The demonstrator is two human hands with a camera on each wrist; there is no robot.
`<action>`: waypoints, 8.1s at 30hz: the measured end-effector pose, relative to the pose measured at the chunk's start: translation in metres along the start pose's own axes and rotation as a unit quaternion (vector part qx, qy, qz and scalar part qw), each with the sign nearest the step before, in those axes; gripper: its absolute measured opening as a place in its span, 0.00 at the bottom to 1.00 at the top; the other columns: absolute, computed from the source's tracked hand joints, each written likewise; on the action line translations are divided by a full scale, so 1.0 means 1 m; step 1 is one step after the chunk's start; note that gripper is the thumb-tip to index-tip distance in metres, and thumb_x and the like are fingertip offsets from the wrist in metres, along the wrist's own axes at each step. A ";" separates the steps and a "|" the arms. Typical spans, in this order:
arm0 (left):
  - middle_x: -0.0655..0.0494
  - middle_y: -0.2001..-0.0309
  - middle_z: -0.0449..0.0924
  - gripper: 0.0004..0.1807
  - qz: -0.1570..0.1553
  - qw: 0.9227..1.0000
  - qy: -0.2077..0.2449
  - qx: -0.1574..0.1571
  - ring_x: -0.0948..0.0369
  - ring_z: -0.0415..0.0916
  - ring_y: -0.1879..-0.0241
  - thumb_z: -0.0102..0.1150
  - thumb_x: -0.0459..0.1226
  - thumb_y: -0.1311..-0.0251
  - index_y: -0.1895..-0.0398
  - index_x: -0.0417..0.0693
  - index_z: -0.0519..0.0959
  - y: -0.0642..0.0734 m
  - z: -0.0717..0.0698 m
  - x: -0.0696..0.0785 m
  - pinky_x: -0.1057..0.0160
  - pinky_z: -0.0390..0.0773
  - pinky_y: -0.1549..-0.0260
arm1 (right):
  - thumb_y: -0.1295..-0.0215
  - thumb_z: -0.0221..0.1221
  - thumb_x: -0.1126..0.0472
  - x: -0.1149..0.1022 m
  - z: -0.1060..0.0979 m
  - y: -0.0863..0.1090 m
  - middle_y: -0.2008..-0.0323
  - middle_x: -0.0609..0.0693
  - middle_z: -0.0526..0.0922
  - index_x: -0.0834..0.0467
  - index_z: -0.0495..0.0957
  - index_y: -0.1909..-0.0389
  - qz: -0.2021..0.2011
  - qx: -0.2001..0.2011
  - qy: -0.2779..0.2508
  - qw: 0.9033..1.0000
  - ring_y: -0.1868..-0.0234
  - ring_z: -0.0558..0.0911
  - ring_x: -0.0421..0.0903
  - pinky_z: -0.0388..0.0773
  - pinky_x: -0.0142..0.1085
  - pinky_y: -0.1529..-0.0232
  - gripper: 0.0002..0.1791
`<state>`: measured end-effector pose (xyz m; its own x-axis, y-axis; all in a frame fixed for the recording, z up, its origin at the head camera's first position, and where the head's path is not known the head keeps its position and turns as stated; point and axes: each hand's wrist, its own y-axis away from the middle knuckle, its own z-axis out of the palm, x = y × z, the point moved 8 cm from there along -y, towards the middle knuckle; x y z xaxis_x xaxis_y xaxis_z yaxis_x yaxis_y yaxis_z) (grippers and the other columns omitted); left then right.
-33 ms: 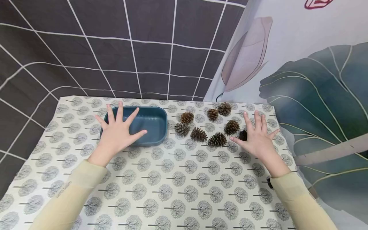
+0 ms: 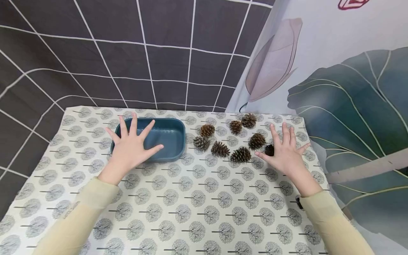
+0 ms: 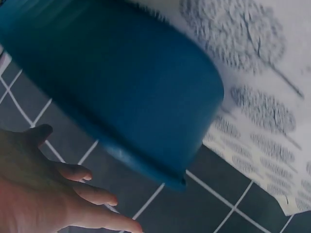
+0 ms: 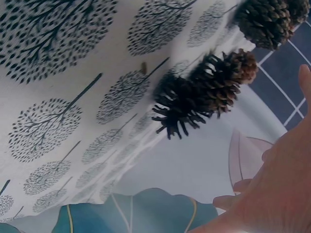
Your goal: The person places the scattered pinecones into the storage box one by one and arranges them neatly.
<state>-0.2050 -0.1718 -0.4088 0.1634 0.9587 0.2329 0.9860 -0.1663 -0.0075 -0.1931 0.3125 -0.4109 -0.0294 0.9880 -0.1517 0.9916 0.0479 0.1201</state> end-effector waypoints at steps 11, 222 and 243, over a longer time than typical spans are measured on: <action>0.30 0.14 0.36 0.51 0.008 1.000 -0.004 0.010 0.23 0.24 0.19 0.57 0.70 0.35 0.14 0.63 0.55 -0.001 0.003 -0.001 0.08 0.28 0.35 | 0.33 0.59 0.25 0.009 0.001 -0.005 0.16 0.66 0.20 0.42 0.25 0.14 0.002 0.002 0.004 1.000 0.17 0.32 0.78 0.26 0.92 0.40 0.65; 0.66 0.38 0.85 0.21 -0.039 0.568 0.822 -0.006 0.69 0.82 0.40 0.45 0.25 0.20 0.37 0.53 0.81 0.019 0.055 -0.129 0.74 0.80 0.40 | 0.34 0.73 0.62 -0.324 0.062 -0.081 0.39 0.54 0.87 0.57 0.84 0.38 -0.227 -0.119 -0.396 0.882 0.40 0.87 0.51 0.81 0.34 0.34 0.24; 0.63 0.37 0.85 0.21 -0.026 0.566 0.824 -0.004 0.67 0.82 0.40 0.44 0.24 0.20 0.36 0.50 0.80 0.018 0.055 -0.128 0.72 0.79 0.39 | 0.38 0.77 0.61 -0.395 0.094 -0.093 0.49 0.51 0.93 0.55 0.87 0.43 -0.214 -0.118 -0.373 0.895 0.48 0.90 0.44 0.79 0.22 0.47 0.22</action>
<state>-0.2060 -0.2844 -0.4924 -0.1243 -0.5537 0.8234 0.9868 -0.1560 0.0440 -0.2618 -0.0960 -0.4539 -0.2199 0.5030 -0.8358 0.8527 0.5153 0.0858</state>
